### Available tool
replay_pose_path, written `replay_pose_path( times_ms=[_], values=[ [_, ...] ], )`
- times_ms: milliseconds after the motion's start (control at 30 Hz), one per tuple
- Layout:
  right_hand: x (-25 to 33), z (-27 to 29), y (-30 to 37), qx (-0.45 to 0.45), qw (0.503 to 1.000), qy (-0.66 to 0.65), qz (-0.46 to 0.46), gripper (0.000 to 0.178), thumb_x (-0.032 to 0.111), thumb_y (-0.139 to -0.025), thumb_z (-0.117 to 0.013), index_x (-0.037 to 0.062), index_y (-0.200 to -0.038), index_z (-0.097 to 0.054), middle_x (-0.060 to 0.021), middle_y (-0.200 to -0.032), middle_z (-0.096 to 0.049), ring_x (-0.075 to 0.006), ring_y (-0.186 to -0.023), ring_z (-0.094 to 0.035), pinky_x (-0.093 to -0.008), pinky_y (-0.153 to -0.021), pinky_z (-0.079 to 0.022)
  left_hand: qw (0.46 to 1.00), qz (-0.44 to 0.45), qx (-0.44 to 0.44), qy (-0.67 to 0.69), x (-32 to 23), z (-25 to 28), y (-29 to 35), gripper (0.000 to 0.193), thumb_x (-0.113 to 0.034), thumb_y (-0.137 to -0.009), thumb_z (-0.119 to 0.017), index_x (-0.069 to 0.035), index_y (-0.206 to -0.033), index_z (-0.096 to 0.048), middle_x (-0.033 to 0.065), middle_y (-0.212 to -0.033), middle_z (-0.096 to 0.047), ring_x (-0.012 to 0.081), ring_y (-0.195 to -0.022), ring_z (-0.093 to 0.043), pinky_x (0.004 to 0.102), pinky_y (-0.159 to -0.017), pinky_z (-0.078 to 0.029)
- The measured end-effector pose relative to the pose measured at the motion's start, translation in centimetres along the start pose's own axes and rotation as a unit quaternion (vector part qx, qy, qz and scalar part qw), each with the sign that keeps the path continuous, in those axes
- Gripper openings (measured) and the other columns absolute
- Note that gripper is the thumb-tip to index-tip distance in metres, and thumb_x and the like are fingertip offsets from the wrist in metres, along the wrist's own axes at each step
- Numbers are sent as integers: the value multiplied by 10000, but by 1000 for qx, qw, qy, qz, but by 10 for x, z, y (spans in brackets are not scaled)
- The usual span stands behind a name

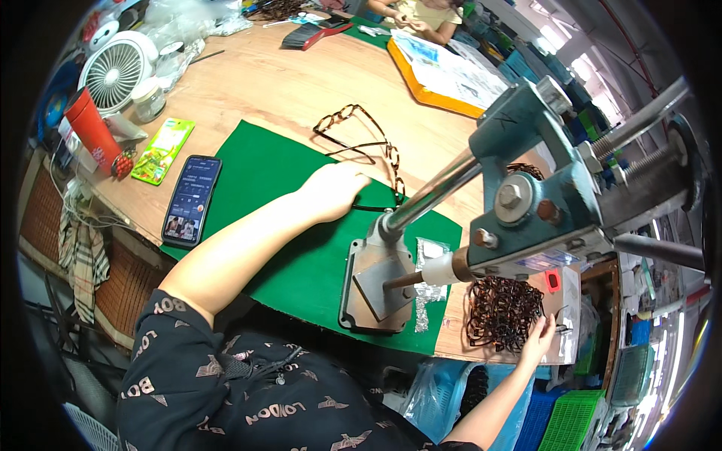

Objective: The person repeatedly picks up eyeglass frames from a green mat and presses the rims against a rotating cylindrical tool on a bench-mounted machine. They rotate the frames to treat different edges, then place them back on the mat. The process is repeated for multiple frames.

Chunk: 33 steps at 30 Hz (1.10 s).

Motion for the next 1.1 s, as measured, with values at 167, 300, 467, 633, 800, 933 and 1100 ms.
replay_pose_path(
  times_ms=[167,300,467,633,800,933,1100],
  values=[
    [88,-27,64,74,983,-141,95,289,93,-889,-551,14,-1166,-531,-96,-1068,-581,-185,-991,-546,-310,-863,-444,984,-29,157,75,-14,-34,-52,433,-18,-812,-411,-179,-1201,-512,179,-1061,-595,343,-978,-569,415,-820,-450],
    [128,-65,131,255,950,-122,135,147,43,-831,-609,6,-973,-623,-74,-916,-616,-141,-821,-592,-260,-740,-473,963,55,190,181,16,-50,-69,260,-216,-839,-490,-96,-1064,-541,172,-890,-621,314,-870,-603,409,-762,-461],
    [106,-80,166,286,949,-117,53,94,23,-783,-667,20,-868,-628,-49,-787,-581,-117,-672,-577,-230,-630,-468,961,153,-26,230,3,-4,-59,262,-301,-834,-615,-68,-862,-499,83,-751,-599,128,-619,-567,258,-567,-449],
    [110,-85,158,335,933,-105,82,107,-3,-758,-672,17,-846,-615,-62,-805,-581,-139,-722,-574,-240,-642,-466,794,75,-129,589,-19,73,-19,358,-226,-891,-559,-27,-1163,-436,111,-931,-615,81,-605,-534,181,-533,-410],
    [120,-89,156,342,921,-85,169,130,-19,-720,-683,16,-815,-602,-84,-805,-586,-200,-730,-570,-280,-646,-466,694,-54,-212,686,-30,117,35,489,-83,-871,-512,47,-1304,-324,210,-1055,-583,166,-691,-580,201,-467,-431],
    [123,-88,157,361,897,-35,254,138,-44,-744,-665,12,-846,-591,-66,-839,-553,-147,-744,-554,-240,-637,-466,752,23,-200,628,-43,105,58,626,-200,-897,-534,48,-1372,-211,219,-1140,-531,90,-583,-473,153,-540,-389],
    [130,-93,157,357,898,-33,256,135,-27,-727,-673,11,-818,-580,-77,-803,-556,-185,-736,-551,-271,-658,-460,715,70,-241,653,-74,86,76,741,-174,-841,-634,-4,-1397,-174,191,-1113,-521,88,-560,-451,164,-486,-388]
  ],
)
Point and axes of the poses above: each hand's wrist, its own y-axis away from the middle knuckle, its own z-axis out of the back of the hand, x = y × z, the point moved 3 cm from there along -y, towards the middle knuckle
